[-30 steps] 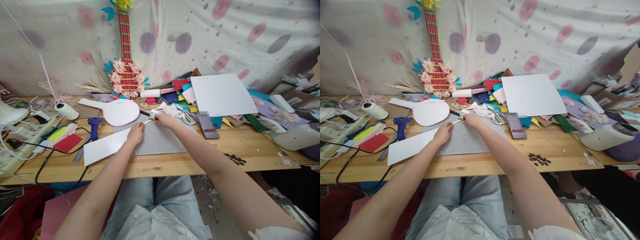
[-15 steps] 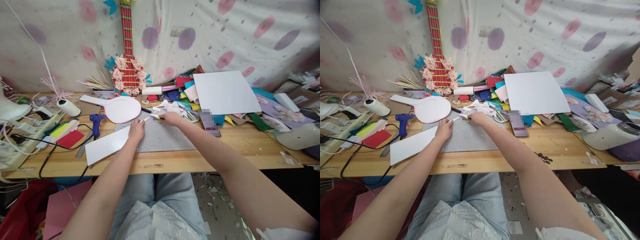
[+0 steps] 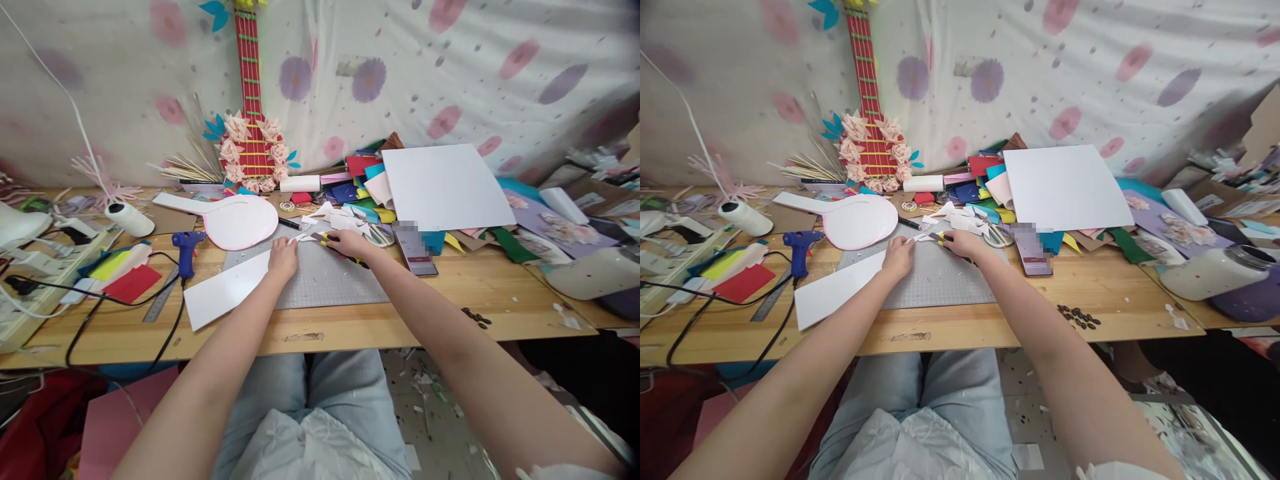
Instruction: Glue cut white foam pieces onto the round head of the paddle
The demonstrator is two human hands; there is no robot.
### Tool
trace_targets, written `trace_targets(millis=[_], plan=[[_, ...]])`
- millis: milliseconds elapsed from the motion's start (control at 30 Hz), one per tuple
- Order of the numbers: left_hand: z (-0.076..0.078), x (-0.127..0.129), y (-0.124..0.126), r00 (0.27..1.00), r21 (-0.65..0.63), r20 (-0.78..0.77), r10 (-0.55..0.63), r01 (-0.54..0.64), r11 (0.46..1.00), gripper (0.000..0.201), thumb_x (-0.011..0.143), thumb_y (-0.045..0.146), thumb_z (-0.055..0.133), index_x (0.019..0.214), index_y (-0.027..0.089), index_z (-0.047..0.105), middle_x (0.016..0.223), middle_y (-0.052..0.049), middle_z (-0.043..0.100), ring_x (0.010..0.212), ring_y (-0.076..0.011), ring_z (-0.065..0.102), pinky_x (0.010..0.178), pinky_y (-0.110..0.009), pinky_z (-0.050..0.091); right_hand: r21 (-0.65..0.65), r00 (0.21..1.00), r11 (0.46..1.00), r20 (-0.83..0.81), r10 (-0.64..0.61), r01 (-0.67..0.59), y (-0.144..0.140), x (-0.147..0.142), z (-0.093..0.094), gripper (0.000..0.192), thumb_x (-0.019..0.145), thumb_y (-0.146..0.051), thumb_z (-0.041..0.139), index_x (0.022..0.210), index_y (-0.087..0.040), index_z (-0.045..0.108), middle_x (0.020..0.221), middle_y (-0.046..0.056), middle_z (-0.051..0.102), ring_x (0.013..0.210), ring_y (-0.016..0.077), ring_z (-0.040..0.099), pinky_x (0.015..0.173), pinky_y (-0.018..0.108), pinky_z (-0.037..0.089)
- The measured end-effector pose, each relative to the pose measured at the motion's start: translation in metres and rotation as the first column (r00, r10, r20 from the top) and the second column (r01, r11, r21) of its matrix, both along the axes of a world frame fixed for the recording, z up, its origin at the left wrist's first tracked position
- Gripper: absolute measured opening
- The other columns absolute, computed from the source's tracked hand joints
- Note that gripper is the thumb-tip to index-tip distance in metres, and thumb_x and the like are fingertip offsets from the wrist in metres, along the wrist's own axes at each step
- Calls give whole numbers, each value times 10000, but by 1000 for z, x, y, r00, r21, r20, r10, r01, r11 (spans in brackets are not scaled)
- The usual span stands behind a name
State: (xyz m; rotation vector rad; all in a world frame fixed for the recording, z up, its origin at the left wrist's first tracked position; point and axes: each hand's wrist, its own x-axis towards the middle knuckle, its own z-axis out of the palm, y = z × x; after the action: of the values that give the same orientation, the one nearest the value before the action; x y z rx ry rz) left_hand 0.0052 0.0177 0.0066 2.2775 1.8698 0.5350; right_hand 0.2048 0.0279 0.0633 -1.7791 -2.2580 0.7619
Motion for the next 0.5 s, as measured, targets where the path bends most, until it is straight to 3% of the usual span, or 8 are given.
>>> trace_targets(millis=[200, 300, 433, 500], plan=[[12, 16, 18, 975, 131, 218, -48, 20, 991, 599, 774, 99, 447, 1367, 156, 386, 1382, -142, 394, 1371, -283, 236, 1101, -463, 271, -110, 917, 963, -295, -268, 247, 25, 0, -22, 476, 856, -485, 495, 1232, -193, 515, 788, 59, 673, 515, 156, 601, 509, 250, 442], [19, 3, 10, 981, 140, 195, -23, -4, 990, 518, 775, 164, 497, 1291, 135, 459, 1325, -150, 450, 1305, -274, 352, 1088, -422, 302, -55, 919, 953, -257, -300, 296, 27, 1, -23, 485, 870, -476, 475, 1269, -202, 496, 909, 85, 685, 573, 166, 626, 568, 269, 464], [16, -16, -10, 998, 47, 58, -12, 10, 999, 372, 797, 309, 538, 1123, 135, 587, 1183, -142, 551, 1162, -280, 485, 1037, -397, 358, 242, 992, 965, 38, -117, 104, 21, -16, -14, 380, 885, -400, 465, 1207, -232, 576, 1074, 97, 674, 883, 233, 644, 758, 308, 455], [10, -20, -16, 999, 32, 11, -36, 36, 999, 366, 833, 346, 497, 1118, 139, 598, 1204, -138, 545, 1159, -276, 482, 1027, -385, 365, 287, 978, 957, 207, -32, -29, 19, -31, -8, 365, 885, -375, 460, 1205, -255, 589, 1139, 94, 658, 1025, 274, 603, 807, 339, 439]])
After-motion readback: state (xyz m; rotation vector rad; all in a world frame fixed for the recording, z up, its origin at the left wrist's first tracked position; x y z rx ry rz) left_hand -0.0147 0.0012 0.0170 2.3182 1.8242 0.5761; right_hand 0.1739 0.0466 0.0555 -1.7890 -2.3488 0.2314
